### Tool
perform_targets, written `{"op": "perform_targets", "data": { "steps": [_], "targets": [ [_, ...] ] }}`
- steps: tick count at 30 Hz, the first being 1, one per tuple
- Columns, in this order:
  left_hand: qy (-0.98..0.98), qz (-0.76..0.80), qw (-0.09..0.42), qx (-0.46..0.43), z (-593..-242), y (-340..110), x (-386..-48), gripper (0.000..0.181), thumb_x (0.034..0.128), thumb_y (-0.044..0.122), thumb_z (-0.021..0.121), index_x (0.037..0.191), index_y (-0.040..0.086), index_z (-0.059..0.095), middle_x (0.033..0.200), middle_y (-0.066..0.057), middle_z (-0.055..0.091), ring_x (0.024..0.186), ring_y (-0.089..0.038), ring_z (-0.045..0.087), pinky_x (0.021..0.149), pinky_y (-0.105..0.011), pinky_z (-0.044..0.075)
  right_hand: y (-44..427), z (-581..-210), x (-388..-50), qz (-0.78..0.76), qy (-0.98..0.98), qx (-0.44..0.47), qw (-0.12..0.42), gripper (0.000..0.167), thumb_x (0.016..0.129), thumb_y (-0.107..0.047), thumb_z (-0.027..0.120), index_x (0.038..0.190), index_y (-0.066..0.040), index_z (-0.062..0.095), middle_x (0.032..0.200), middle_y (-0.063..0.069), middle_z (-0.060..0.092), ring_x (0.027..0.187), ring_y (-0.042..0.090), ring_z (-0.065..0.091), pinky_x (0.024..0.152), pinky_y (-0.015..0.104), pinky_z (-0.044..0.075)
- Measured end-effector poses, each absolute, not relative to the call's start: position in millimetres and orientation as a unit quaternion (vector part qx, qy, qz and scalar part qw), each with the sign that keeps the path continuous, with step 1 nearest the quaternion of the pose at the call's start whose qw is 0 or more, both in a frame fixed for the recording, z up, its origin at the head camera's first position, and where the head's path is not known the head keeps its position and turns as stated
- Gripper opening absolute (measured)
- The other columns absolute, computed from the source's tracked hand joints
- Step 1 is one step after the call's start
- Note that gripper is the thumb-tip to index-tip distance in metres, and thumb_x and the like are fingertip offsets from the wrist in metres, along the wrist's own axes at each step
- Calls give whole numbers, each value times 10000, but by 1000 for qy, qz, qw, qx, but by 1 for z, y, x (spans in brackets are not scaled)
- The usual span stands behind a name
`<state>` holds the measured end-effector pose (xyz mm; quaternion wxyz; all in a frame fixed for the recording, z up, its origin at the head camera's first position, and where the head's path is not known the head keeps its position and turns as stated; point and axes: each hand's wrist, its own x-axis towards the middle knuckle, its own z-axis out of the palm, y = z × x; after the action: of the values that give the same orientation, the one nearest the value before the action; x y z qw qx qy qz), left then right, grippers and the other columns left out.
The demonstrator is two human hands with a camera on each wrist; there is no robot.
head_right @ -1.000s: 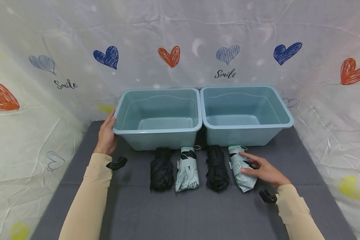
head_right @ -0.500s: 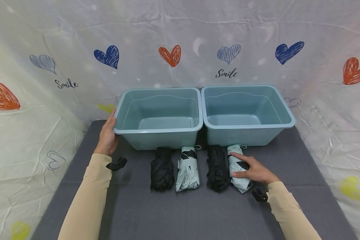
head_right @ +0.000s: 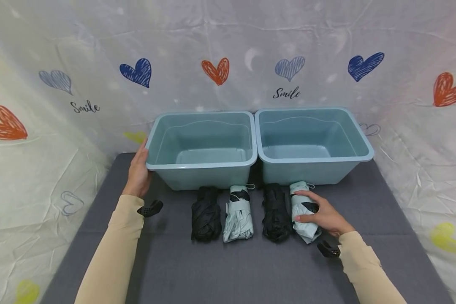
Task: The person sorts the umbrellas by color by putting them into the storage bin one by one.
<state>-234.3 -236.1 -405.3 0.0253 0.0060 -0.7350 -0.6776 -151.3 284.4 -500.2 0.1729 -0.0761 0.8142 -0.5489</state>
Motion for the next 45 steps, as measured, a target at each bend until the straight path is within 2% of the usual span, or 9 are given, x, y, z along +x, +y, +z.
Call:
{"op": "perform_targets", "data": {
  "steps": [3, 6, 9, 13, 16, 21, 30, 39, 45],
  "targets": [
    [-735, -677, 31, 6, -416, -240, -239, 569, 1134, 351, 257, 1653, 247, 48, 1709, -25, -11, 1557, -255, 26, 1233, -506, 101, 290, -492, -143, -589, 788, -74, 161, 796, 889, -136, 809, 1567, -149, 392, 1612, 188, 200, 1428, 366, 245, 1037, 514, 425],
    [-738, -673, 42, 4, -427, -243, -245, 572, 1126, 401, 272, 1650, 287, 73, 1709, -1, 6, 1556, -238, 42, 1232, -508, 108, 293, -477, -132, -638, 748, -88, 160, 805, 929, -29, 736, 1602, -173, 318, 1523, 184, 285, 1245, 272, 464, 879, 396, 547],
    [-740, -670, 53, 7, -433, -246, -249, 573, 1118, 437, 281, 1646, 321, 90, 1708, 28, 23, 1556, -220, 53, 1232, -502, 112, 293, -457, -122, -680, 704, -118, 168, 819, 949, 79, 650, 1620, -186, 264, 1389, 169, 409, 1035, 225, 604, 761, 412, 595],
    [-736, -675, 56, 11, -432, -246, -249, 560, 1124, 409, 273, 1646, 316, 93, 1707, 39, 21, 1557, -213, 46, 1235, -492, 107, 292, -430, -115, -700, 674, -168, 166, 818, 955, 149, 568, 1627, -179, 235, 1221, 148, 556, 942, 228, 665, 703, 438, 603],
    [-732, -679, 54, 15, -425, -244, -245, 547, 1134, 351, 264, 1650, 277, 98, 1709, 14, 18, 1557, -222, 38, 1237, -487, 102, 288, -410, -116, -701, 668, -195, 155, 816, 953, 162, 538, 1629, -174, 226, 1211, 153, 550, 960, 246, 652, 695, 446, 602],
    [-727, -684, 51, 24, -409, -236, -234, 542, 1139, 294, 251, 1652, 217, 96, 1709, -21, 24, 1558, -239, 37, 1240, -482, 91, 279, -375, -135, -686, 687, -204, 129, 818, 950, 154, 551, 1625, -201, 255, 1306, 160, 459, 998, 230, 604, 711, 401, 598],
    [-725, -686, 63, 22, -410, -233, -230, 543, 1138, 285, 266, 1651, 189, 114, 1707, -51, 52, 1555, -238, 69, 1238, -472, 115, 265, -337, -208, -687, 699, -151, 125, 790, 976, 78, 619, 1607, -289, 317, 1383, 157, 404, 983, 213, 621, 710, 346, 596],
    [-723, -687, 69, 19, -415, -234, -235, 532, 1139, 269, 277, 1649, 201, 140, 1706, -48, 73, 1553, -233, 86, 1238, -466, 123, 255, -330, -274, -630, 755, -93, 153, 817, 965, -54, 705, 1608, -353, 300, 1528, 175, 289, 1120, 253, 564, 795, 316, 577],
    [-723, -686, 79, 17, -432, -240, -247, 529, 1134, 344, 280, 1644, 278, 157, 1705, 8, 88, 1550, -203, 105, 1236, -469, 133, 244, -340, -302, -599, 775, -72, 187, 847, 960, -104, 727, 1628, -326, 256, 1575, 198, 240, 1243, 326, 455, 849, 322, 553]
  ]
}}
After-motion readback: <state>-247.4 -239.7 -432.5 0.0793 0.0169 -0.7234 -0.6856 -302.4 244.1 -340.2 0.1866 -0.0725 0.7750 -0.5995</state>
